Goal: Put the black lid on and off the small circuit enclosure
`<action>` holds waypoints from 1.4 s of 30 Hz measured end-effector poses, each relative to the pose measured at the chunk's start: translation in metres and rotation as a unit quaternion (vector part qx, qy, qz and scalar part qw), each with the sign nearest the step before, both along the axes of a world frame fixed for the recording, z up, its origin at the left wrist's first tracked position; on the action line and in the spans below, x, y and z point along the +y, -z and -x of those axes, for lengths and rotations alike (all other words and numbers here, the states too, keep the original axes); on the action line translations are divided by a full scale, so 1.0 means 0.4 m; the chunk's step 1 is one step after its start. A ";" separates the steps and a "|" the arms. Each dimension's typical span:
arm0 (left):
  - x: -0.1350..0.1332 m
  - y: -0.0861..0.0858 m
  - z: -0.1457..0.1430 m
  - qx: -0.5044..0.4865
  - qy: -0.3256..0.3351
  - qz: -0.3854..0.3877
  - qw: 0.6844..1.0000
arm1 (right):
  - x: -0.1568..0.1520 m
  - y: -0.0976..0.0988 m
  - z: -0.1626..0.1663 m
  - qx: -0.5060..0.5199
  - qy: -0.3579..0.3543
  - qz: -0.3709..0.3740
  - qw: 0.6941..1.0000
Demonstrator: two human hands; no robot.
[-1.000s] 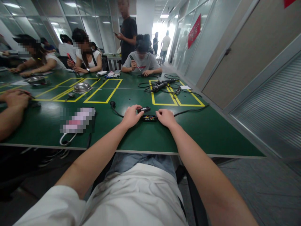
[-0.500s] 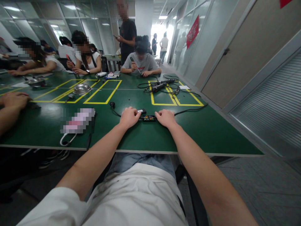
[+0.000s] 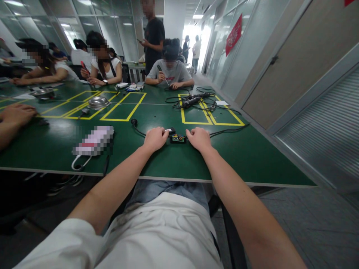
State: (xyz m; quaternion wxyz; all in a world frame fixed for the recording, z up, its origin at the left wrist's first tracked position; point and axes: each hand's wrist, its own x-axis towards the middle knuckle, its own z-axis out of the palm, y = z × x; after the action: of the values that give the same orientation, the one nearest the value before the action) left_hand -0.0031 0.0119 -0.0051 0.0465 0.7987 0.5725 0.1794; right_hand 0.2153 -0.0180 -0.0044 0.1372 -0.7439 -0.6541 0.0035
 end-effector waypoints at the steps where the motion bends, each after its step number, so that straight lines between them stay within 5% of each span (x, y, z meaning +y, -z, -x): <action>1: 0.000 0.001 0.000 0.000 0.001 0.004 1.000 | 0.000 0.000 0.001 0.001 0.001 0.001 1.000; 20: 0.069 0.043 0.031 -0.127 0.040 -0.012 0.991 | 0.005 0.011 0.000 0.023 0.010 0.024 0.999; 30: 0.020 0.036 0.009 -0.104 0.268 -0.023 0.958 | 0.010 0.019 -0.003 0.025 0.008 0.019 0.999; 42: 0.014 0.032 0.011 -0.097 0.248 -0.009 0.964 | 0.016 0.026 0.000 0.027 0.010 0.009 1.000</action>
State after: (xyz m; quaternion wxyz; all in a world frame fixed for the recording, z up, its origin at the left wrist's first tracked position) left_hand -0.0074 0.0174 -0.0178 0.1374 0.8949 0.3474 0.2441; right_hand 0.2155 -0.0117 -0.0150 0.1483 -0.7514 -0.6424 0.0279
